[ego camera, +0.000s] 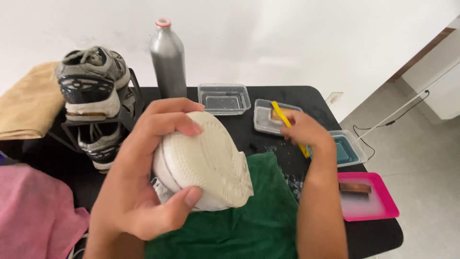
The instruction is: The person scrubs the sole and sides of a white sneaker using a yellow brush. They repeatedly dip the brush into a small container of liquid and continue scrubbing different areas of the shoe's exterior.
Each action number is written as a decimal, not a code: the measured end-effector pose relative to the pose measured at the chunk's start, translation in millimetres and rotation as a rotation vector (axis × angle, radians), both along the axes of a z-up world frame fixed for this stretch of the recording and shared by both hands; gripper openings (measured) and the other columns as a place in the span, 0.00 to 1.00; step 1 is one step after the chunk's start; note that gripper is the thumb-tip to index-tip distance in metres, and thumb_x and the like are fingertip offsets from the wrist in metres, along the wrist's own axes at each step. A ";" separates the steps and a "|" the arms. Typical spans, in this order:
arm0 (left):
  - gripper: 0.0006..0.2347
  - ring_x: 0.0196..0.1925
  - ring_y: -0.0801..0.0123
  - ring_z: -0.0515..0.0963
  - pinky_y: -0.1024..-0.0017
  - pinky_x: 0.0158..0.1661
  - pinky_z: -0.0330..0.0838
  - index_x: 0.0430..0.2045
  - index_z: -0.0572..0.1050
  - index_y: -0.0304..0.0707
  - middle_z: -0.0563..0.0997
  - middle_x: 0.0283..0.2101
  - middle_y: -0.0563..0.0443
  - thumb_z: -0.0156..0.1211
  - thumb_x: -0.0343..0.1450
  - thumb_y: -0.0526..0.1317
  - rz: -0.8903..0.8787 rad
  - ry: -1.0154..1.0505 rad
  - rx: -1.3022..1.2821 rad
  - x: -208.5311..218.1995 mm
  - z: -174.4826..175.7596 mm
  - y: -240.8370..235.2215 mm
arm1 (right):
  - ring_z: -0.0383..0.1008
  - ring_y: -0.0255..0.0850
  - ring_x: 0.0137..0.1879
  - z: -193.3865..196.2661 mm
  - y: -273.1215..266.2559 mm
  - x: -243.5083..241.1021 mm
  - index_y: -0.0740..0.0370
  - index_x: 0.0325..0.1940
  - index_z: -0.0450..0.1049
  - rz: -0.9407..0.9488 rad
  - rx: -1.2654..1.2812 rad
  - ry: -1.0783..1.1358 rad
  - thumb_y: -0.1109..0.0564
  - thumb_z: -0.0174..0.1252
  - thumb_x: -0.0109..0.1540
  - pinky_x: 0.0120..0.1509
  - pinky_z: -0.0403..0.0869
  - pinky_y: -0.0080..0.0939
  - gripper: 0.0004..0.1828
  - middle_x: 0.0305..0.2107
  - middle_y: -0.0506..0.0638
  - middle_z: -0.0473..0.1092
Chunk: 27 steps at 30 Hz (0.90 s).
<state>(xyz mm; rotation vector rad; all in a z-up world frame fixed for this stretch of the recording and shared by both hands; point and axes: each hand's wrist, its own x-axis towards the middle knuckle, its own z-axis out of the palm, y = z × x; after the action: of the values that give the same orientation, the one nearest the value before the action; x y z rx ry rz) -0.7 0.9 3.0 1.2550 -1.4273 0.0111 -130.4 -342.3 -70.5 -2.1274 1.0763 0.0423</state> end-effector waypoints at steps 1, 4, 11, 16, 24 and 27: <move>0.21 0.61 0.55 0.76 0.64 0.57 0.70 0.49 0.66 0.41 0.72 0.58 0.35 0.55 0.64 0.49 -0.002 0.003 0.002 -2.3 -0.3 0.4 | 0.70 0.38 0.32 -3.6 -2.6 -0.7 0.44 0.69 0.73 -0.002 0.002 0.003 0.63 0.50 0.59 0.34 0.70 0.39 0.34 0.30 0.51 0.70; 0.22 0.59 0.57 0.76 0.66 0.56 0.69 0.48 0.66 0.40 0.72 0.59 0.35 0.54 0.64 0.50 0.019 0.028 0.033 -3.9 -0.5 -2.4 | 0.71 0.39 0.30 -16.7 -19.9 5.9 0.53 0.57 0.74 -0.152 -0.055 -0.003 0.59 0.52 0.57 0.44 0.68 0.42 0.23 0.46 0.46 0.72; 0.29 0.63 0.56 0.76 0.63 0.63 0.74 0.59 0.61 0.32 0.72 0.60 0.38 0.57 0.65 0.49 -0.029 0.010 -0.037 -1.1 -2.6 -17.9 | 0.72 0.40 0.26 -54.0 -43.6 11.2 0.54 0.45 0.81 -0.125 -0.180 0.070 0.59 0.48 0.55 0.37 0.70 0.40 0.19 0.21 0.48 0.71; 0.30 0.61 0.61 0.76 0.66 0.63 0.75 0.58 0.59 0.34 0.72 0.58 0.43 0.60 0.65 0.49 -0.139 0.109 -0.067 -0.7 -1.8 -19.2 | 0.76 0.41 0.27 -76.6 -63.3 12.4 0.61 0.35 0.81 -0.085 -0.163 0.021 0.60 0.54 0.55 0.34 0.71 0.41 0.10 0.21 0.56 0.77; 0.31 0.61 0.65 0.74 0.69 0.63 0.69 0.58 0.60 0.35 0.73 0.57 0.45 0.67 0.63 0.45 -0.014 0.167 -0.055 -5.3 -2.6 -13.9 | 0.81 0.44 0.38 2.9 -2.0 -1.8 0.54 0.58 0.75 -0.191 -0.225 -0.063 0.52 0.52 0.66 0.44 0.72 0.46 0.17 0.42 0.50 0.79; 0.32 0.60 0.64 0.74 0.69 0.62 0.68 0.57 0.61 0.35 0.72 0.56 0.46 0.69 0.61 0.44 0.166 0.111 -0.009 -9.3 -3.3 -17.3 | 0.78 0.44 0.44 4.7 0.5 -4.6 0.55 0.61 0.72 -0.188 -0.284 -0.044 0.52 0.47 0.69 0.50 0.72 0.50 0.18 0.42 0.46 0.79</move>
<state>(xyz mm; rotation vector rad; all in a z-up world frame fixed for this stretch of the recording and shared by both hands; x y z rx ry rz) -10.0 -16.4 -0.2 1.3435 -1.2241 0.0591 -134.9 -341.8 -65.8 -2.2511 1.3152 -0.2596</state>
